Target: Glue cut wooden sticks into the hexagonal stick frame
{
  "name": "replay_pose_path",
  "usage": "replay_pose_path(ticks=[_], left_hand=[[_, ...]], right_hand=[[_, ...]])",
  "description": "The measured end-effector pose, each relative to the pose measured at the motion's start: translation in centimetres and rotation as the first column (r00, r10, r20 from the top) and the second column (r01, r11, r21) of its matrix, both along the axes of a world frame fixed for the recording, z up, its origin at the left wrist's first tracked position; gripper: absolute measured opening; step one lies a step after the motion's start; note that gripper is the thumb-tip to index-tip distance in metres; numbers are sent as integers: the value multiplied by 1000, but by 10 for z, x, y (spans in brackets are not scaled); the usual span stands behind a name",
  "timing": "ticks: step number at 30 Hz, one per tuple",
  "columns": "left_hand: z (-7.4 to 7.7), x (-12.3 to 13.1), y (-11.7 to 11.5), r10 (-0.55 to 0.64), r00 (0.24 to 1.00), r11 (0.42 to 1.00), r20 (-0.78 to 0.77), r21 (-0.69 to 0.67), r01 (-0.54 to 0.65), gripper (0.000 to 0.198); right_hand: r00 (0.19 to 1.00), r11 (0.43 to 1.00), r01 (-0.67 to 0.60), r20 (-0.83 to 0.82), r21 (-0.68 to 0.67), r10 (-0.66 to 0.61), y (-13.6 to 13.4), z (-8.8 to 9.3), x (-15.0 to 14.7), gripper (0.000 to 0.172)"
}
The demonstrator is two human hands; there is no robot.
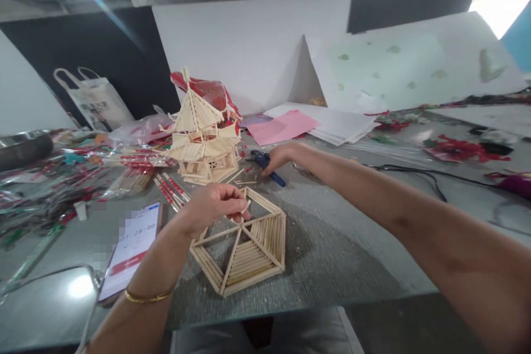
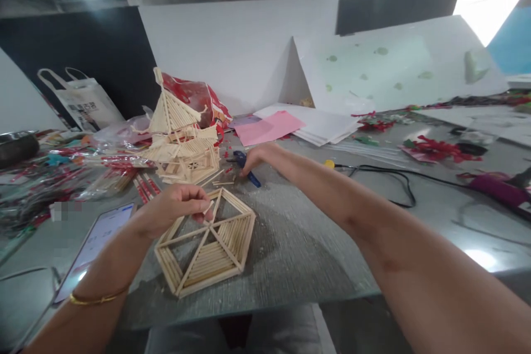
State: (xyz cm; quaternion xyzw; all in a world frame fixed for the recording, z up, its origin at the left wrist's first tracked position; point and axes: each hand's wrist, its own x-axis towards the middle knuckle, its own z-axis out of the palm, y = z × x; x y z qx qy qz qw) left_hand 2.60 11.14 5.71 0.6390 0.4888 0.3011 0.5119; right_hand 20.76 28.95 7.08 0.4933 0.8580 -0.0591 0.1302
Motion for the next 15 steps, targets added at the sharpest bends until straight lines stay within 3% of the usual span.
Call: replay_pose_path(ticks=[6, 11, 15], left_hand=[[-5, -2, 3, 120, 984, 992, 131, 32, -125, 17], [-10, -3, 6, 156, 969, 984, 194, 56, -169, 11], [-10, 0, 8, 196, 955, 970, 224, 98, -222, 10]], right_hand=[[992, 995, 94, 82, 17, -95, 13, -2, -7, 48], [992, 986, 105, 57, 126, -113, 6, 23, -6, 44], [991, 967, 124, 13, 222, -130, -24, 45, 9, 40]])
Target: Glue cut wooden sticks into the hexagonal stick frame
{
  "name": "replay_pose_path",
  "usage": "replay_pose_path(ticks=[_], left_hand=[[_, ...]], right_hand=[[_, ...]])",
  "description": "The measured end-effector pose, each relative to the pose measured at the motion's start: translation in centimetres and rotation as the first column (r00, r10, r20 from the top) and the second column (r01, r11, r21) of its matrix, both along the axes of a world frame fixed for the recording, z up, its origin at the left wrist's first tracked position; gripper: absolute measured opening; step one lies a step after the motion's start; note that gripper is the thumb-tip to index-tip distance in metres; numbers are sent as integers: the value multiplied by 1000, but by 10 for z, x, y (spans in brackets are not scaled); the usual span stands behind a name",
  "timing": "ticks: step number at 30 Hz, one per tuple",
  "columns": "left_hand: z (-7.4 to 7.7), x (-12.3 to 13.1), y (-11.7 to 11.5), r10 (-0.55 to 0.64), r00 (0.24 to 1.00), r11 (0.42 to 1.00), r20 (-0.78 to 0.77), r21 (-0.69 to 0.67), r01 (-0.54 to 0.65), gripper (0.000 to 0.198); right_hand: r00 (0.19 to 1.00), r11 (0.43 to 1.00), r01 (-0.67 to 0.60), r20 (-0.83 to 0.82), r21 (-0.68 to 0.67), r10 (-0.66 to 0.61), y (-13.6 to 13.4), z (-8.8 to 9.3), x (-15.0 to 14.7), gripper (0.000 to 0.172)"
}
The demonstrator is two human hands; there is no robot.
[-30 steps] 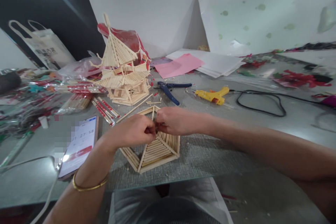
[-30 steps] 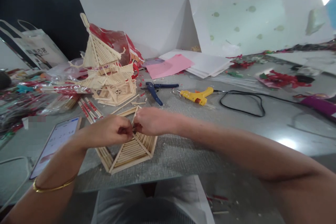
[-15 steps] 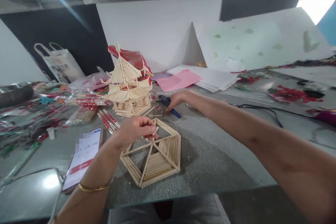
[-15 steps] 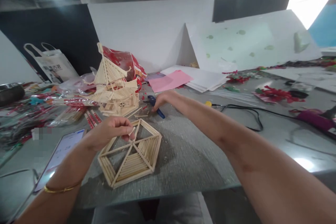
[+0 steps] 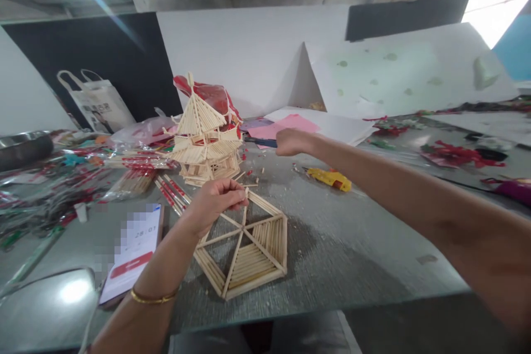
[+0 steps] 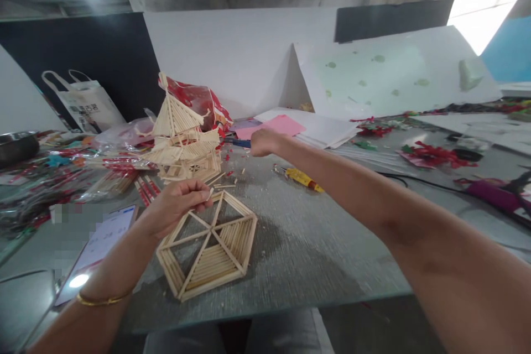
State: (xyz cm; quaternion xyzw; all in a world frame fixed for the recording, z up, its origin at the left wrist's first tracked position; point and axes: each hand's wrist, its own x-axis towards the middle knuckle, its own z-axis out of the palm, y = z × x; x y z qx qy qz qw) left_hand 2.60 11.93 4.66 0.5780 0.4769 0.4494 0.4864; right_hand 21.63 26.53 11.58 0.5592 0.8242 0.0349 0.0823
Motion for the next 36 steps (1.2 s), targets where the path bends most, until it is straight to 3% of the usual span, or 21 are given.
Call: replay_pose_path(ticks=[4, 6, 12, 21, 29, 36], left_hand=[[1, 5, -1, 76, 996, 996, 44, 46, -78, 11], [2, 7, -2, 122, 991, 989, 53, 80, -126, 11], [0, 11, -1, 189, 981, 966, 47, 168, -194, 10], [-7, 16, 1, 208, 977, 961, 45, 179, -213, 13], [-1, 21, -4, 216, 976, 957, 27, 194, -217, 20], [-8, 18, 0, 219, 975, 953, 22, 210, -219, 20]], right_hand=[[991, 999, -15, -133, -31, 11, -53, 2, 26, 31], [964, 991, -73, -263, -114, 40, -81, -6, 37, 25], [919, 985, -172, -364, -31, 149, -130, -37, 45, 23], [877, 984, -161, -448, 72, 176, -139, -63, 43, 31], [888, 982, -147, -421, 121, 185, -141, -67, 42, 25], [897, 980, -123, -404, 157, 178, -146, -65, 39, 20]])
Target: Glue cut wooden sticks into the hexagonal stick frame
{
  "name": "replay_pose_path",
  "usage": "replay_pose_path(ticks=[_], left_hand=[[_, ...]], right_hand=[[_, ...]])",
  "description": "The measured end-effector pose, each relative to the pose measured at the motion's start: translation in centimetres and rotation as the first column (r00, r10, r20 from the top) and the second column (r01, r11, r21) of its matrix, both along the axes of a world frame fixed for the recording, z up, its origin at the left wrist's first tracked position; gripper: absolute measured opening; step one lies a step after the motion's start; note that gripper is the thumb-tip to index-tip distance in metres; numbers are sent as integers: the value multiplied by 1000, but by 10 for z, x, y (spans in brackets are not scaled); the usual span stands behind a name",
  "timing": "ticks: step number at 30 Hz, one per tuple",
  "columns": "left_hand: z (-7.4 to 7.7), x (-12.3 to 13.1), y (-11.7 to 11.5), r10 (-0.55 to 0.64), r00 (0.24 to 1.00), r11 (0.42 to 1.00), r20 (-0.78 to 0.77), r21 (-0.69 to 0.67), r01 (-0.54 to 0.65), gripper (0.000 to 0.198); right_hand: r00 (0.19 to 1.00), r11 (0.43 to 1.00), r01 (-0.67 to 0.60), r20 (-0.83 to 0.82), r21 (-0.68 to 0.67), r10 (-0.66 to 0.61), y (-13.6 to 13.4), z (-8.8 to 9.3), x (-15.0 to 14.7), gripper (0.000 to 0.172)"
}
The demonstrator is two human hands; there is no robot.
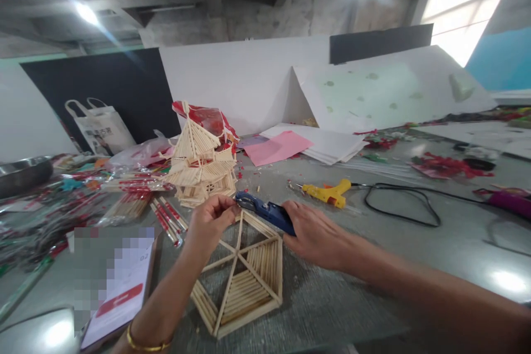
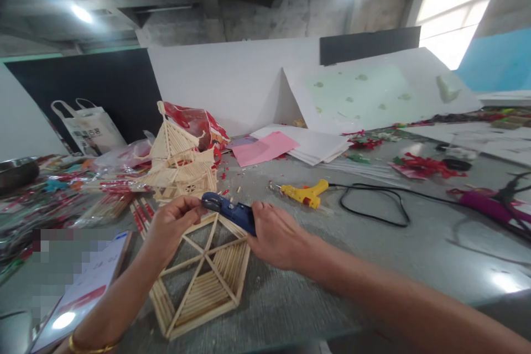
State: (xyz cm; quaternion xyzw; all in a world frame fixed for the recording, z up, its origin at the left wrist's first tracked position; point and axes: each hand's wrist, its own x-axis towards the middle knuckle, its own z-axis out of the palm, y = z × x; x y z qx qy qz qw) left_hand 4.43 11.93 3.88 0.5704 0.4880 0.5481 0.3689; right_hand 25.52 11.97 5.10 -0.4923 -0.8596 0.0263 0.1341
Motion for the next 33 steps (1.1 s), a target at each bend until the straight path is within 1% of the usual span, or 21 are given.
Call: replay_pose_path(ticks=[7, 13, 22, 29, 33], left_hand=[[-3, 1, 2, 5, 999, 999, 52, 38, -7, 21], [1, 3, 1, 43, 999, 998, 5, 46, -44, 21], [-1, 3, 2, 60, 998, 996, 17, 66, -61, 22], [-2, 7, 0, 163, 987, 978, -7, 133, -161, 26], [-2, 8, 0, 181, 983, 971, -9, 161, -177, 25]], right_hand=[[1000, 1000, 16, -1, -18, -16, -2, 1, -1, 20], [1000, 999, 9, -28, -41, -11, 0, -2, -1, 23], [1000, 999, 21, -11, -35, -21, 2, -6, -1, 27], [1000, 999, -20, -15, -38, 20, 0, -7, -4, 18], [1000, 999, -18, -21, -40, 17, -1, -6, -5, 19]])
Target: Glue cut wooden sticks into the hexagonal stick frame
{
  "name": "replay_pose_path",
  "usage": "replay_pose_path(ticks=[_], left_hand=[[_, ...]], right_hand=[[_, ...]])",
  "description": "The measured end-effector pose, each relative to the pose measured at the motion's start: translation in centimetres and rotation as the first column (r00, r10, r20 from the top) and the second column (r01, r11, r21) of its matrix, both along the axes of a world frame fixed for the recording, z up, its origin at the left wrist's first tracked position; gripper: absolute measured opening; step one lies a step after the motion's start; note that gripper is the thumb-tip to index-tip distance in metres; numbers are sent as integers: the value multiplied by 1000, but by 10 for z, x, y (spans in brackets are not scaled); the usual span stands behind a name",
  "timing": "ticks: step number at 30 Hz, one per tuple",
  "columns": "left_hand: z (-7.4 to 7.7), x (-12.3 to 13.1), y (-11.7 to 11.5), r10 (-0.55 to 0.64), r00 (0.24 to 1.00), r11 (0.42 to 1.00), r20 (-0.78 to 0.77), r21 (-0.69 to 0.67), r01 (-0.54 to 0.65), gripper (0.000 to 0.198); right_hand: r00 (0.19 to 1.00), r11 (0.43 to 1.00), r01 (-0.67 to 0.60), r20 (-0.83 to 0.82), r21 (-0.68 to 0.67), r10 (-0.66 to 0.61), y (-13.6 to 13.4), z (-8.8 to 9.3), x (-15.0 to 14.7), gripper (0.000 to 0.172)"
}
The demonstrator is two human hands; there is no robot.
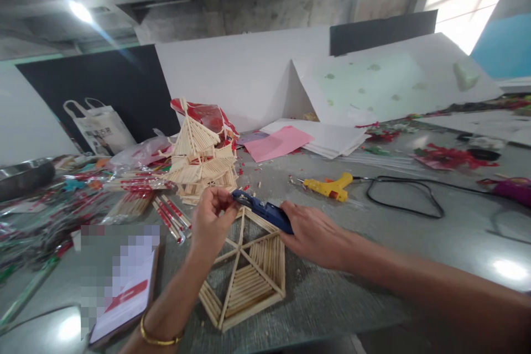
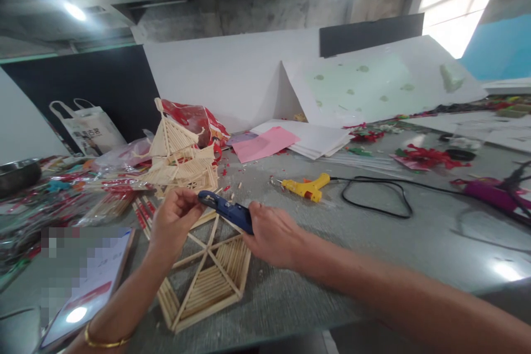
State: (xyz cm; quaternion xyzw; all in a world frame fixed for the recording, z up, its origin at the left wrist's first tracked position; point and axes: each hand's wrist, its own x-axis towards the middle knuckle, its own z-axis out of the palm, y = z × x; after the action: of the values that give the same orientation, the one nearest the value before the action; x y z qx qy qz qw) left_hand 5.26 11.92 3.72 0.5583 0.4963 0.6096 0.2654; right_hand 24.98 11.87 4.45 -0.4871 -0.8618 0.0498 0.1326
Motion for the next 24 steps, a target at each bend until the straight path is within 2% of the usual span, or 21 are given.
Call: replay_pose_path(ticks=[16, 20, 24], left_hand=[[-2, -1, 1, 21, 998, 1000, -66, 24, -20, 22], [-7, -1, 2, 69, 989, 995, -134, 87, -57, 21], [-12, 1, 5, 172, 970, 979, -171, 138, -149, 21]], right_hand=[[1000, 1000, 24, -11, -13, -24, 1, -2, 0, 24], [998, 998, 62, 18, -4, -62, 3, -4, -2, 23], [993, 994, 105, 52, 8, -105, 5, -3, -7, 25]])
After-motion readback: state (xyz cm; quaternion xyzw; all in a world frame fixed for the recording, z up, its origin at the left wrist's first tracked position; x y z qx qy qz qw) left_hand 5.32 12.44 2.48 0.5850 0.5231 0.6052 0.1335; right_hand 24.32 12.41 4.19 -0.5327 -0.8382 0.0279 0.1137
